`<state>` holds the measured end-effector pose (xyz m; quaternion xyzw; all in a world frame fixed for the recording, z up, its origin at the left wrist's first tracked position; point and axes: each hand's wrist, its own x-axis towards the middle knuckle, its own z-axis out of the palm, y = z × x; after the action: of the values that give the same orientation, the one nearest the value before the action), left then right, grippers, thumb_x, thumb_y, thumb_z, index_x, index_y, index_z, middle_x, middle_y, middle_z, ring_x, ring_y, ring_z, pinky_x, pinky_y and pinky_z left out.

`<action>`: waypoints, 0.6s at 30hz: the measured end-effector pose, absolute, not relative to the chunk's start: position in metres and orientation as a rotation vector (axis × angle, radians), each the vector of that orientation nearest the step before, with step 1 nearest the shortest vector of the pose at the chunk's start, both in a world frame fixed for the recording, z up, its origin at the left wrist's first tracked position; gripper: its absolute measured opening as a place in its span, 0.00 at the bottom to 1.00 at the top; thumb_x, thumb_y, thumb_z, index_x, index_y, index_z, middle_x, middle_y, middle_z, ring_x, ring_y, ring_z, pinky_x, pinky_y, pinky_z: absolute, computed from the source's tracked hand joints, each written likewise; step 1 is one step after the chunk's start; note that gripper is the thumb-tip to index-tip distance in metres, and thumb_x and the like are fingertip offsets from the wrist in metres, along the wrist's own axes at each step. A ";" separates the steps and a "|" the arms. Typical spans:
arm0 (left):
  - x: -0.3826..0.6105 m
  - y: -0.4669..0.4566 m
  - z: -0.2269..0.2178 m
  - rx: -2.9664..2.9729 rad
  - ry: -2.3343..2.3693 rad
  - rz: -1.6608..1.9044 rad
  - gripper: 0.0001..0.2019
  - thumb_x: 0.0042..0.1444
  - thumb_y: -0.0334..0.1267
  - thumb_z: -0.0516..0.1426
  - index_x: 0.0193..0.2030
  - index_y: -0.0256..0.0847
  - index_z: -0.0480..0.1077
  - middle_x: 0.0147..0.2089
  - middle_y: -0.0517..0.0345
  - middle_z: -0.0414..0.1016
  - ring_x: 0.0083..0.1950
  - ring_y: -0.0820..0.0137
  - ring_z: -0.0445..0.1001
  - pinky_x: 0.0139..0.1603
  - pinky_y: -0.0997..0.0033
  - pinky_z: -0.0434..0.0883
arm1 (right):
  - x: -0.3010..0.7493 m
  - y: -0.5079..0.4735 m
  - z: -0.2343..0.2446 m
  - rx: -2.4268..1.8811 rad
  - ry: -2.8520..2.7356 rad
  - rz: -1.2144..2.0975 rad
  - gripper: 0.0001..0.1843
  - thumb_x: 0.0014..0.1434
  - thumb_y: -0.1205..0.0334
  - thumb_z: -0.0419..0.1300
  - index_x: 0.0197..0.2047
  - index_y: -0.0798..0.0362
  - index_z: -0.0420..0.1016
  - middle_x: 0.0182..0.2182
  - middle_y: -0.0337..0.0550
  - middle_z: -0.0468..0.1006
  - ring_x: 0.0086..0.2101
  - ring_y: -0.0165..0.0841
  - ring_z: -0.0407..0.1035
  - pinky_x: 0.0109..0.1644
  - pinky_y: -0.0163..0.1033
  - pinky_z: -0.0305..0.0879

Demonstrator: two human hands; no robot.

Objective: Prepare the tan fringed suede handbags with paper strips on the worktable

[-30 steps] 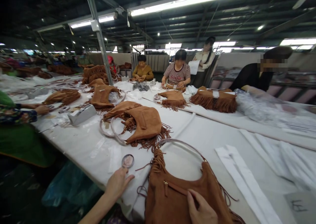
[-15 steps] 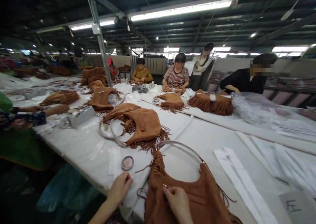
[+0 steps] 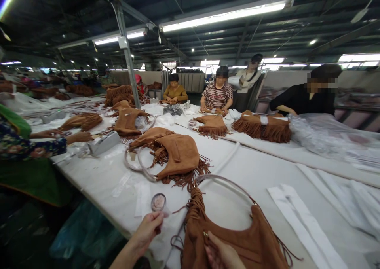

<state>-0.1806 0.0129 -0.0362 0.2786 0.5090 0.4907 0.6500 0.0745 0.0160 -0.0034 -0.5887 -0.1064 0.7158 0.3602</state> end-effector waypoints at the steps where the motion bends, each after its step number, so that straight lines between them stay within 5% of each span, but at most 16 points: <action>1: -0.180 0.013 -0.037 0.642 1.176 1.116 0.24 0.40 0.57 0.62 0.31 0.36 0.71 0.21 0.68 0.59 0.23 0.80 0.55 0.25 0.77 0.53 | 0.073 0.016 -0.001 -1.507 -0.215 1.848 0.09 0.48 0.65 0.69 0.30 0.56 0.72 0.20 0.37 0.78 0.18 0.24 0.70 0.18 0.22 0.66; 4: -0.176 0.012 -0.036 0.735 1.233 1.083 0.24 0.41 0.60 0.60 0.29 0.36 0.71 0.21 0.65 0.62 0.24 0.78 0.57 0.26 0.76 0.55 | 0.070 0.019 0.005 -1.506 -0.086 1.862 0.07 0.53 0.66 0.65 0.30 0.58 0.71 0.18 0.40 0.77 0.16 0.24 0.69 0.15 0.22 0.63; 10: -0.158 0.009 -0.013 0.880 1.335 1.104 0.19 0.40 0.52 0.63 0.23 0.35 0.71 0.19 0.63 0.64 0.24 0.76 0.58 0.26 0.75 0.54 | 0.065 0.020 0.001 -1.639 -0.198 1.836 0.13 0.56 0.65 0.60 0.22 0.55 0.63 0.11 0.30 0.65 0.09 0.17 0.53 0.10 0.20 0.42; 14: -0.146 0.005 0.001 0.777 1.271 1.138 0.17 0.36 0.48 0.66 0.24 0.36 0.70 0.21 0.64 0.66 0.24 0.77 0.60 0.27 0.76 0.58 | 0.071 0.016 0.003 -1.663 -0.420 1.852 0.13 0.55 0.59 0.60 0.24 0.56 0.67 0.13 0.30 0.63 0.10 0.17 0.50 0.12 0.23 0.38; 16: -0.143 0.001 0.004 0.706 1.196 1.115 0.18 0.36 0.48 0.67 0.25 0.37 0.69 0.21 0.64 0.66 0.24 0.77 0.60 0.27 0.76 0.59 | 0.082 0.015 0.009 -1.732 -0.889 1.695 0.14 0.55 0.55 0.59 0.26 0.57 0.71 0.14 0.33 0.65 0.13 0.20 0.53 0.14 0.26 0.44; 18: -0.139 -0.003 0.005 0.671 1.116 1.079 0.18 0.36 0.49 0.67 0.26 0.37 0.69 0.22 0.64 0.67 0.23 0.78 0.61 0.26 0.77 0.60 | 0.096 0.016 0.016 -1.741 -1.432 1.285 0.11 0.53 0.57 0.59 0.31 0.57 0.75 0.21 0.38 0.72 0.21 0.27 0.63 0.24 0.31 0.59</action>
<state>-0.1389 -0.0029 0.0052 0.2969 0.4939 0.4774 0.6633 0.0960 0.0155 0.0164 -0.6461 -0.5314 0.4767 0.2700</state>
